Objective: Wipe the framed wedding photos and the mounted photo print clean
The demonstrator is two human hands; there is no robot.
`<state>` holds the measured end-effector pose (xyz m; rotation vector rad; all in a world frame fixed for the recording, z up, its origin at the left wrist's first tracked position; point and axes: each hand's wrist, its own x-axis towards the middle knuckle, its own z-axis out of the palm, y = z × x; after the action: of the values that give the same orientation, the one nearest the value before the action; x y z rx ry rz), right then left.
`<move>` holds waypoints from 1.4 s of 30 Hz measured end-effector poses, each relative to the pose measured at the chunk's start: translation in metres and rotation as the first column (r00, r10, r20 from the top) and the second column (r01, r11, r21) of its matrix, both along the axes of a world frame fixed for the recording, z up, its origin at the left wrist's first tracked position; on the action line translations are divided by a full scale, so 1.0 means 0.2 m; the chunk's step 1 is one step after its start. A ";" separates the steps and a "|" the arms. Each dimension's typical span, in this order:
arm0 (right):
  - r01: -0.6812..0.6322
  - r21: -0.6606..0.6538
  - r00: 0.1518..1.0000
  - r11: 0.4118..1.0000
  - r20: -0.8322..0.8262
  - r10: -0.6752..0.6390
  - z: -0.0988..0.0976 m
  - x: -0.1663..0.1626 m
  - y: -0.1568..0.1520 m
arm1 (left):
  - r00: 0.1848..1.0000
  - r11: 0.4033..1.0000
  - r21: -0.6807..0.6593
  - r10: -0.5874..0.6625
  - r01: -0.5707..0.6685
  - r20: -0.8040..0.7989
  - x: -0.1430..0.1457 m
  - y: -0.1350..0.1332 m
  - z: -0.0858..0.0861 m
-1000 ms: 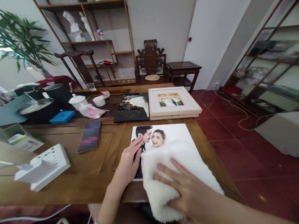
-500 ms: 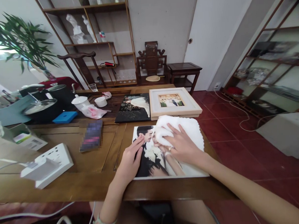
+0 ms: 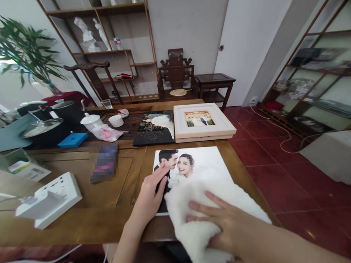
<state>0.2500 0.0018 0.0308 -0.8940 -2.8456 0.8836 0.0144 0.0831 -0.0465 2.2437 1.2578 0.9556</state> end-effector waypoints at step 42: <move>0.357 0.400 0.927 0.844 -0.043 -0.372 -0.22 0.26 0.25 | 0.995 1.000 -0.004 0.021 -0.022 -0.095 0.00 -0.01 0.00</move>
<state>0.3026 0.0518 -0.0123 -1.3260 -2.5904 0.2275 0.0141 0.0814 -0.0464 2.3008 1.3258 0.8611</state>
